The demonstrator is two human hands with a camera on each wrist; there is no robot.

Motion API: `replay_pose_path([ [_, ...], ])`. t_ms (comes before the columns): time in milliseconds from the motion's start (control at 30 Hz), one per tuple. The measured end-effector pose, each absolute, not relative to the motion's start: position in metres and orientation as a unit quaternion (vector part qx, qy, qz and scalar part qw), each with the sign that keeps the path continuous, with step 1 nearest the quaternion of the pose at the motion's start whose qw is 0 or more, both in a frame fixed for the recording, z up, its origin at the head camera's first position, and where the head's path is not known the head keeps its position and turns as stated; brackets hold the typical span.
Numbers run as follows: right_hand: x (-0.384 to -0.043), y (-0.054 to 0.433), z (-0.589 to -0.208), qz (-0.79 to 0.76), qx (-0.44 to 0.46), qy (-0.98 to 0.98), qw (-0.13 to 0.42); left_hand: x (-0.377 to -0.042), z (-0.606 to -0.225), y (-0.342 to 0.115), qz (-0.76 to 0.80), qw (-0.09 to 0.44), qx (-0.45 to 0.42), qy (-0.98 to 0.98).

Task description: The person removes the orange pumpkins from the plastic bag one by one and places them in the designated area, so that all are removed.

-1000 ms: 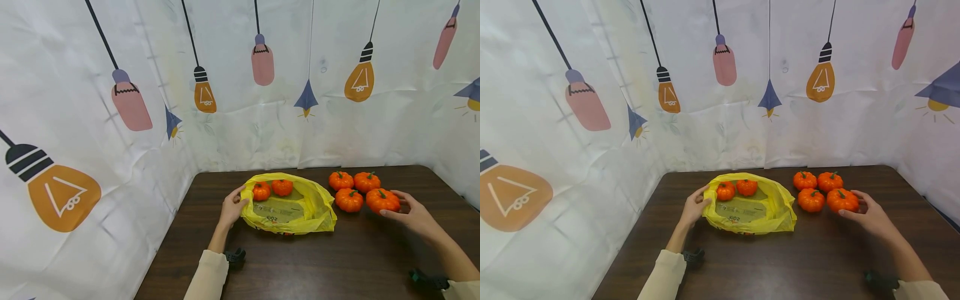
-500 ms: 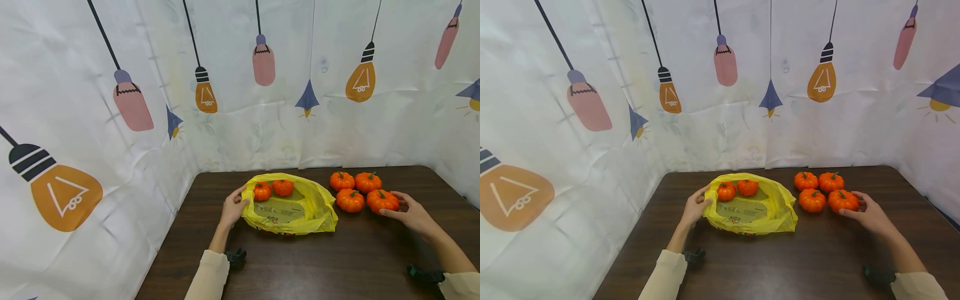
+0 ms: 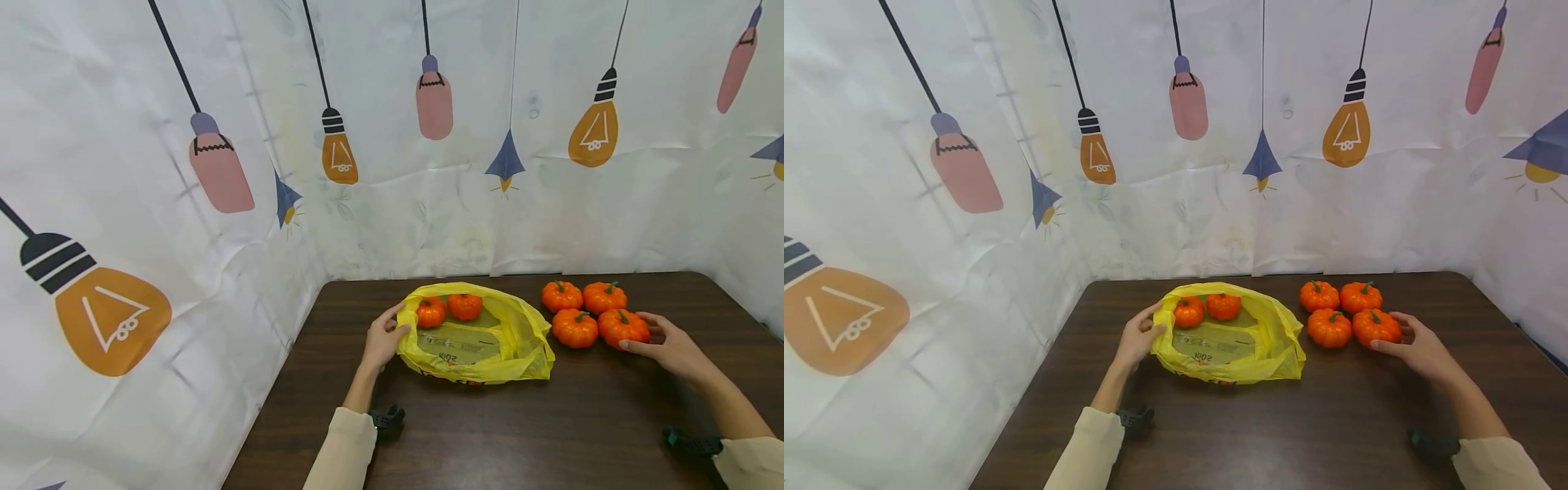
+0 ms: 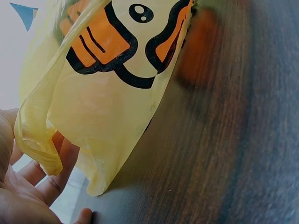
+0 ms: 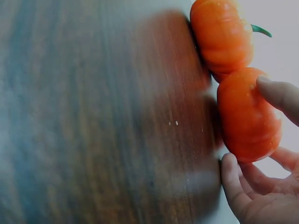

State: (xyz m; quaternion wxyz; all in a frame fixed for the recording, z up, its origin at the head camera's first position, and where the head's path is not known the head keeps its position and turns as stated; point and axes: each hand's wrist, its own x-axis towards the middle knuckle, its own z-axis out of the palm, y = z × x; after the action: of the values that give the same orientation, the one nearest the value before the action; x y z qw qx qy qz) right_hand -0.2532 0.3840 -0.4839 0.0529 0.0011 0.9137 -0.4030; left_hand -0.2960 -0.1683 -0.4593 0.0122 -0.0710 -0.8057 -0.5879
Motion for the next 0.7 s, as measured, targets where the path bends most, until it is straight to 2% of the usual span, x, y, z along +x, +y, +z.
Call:
replay_pose_path([
  [200, -0.255, 0.385, -0.483, -0.402, -0.001, 0.913, 0.074, -0.283, -0.443, -0.166, -0.589, 0.011, -0.073, -0.805],
  [700, -0.261, 0.389, -0.484, -0.408, -0.003, 0.908, 0.093, -0.284, -0.443, -0.166, -0.593, 0.009, -0.067, -0.802],
])
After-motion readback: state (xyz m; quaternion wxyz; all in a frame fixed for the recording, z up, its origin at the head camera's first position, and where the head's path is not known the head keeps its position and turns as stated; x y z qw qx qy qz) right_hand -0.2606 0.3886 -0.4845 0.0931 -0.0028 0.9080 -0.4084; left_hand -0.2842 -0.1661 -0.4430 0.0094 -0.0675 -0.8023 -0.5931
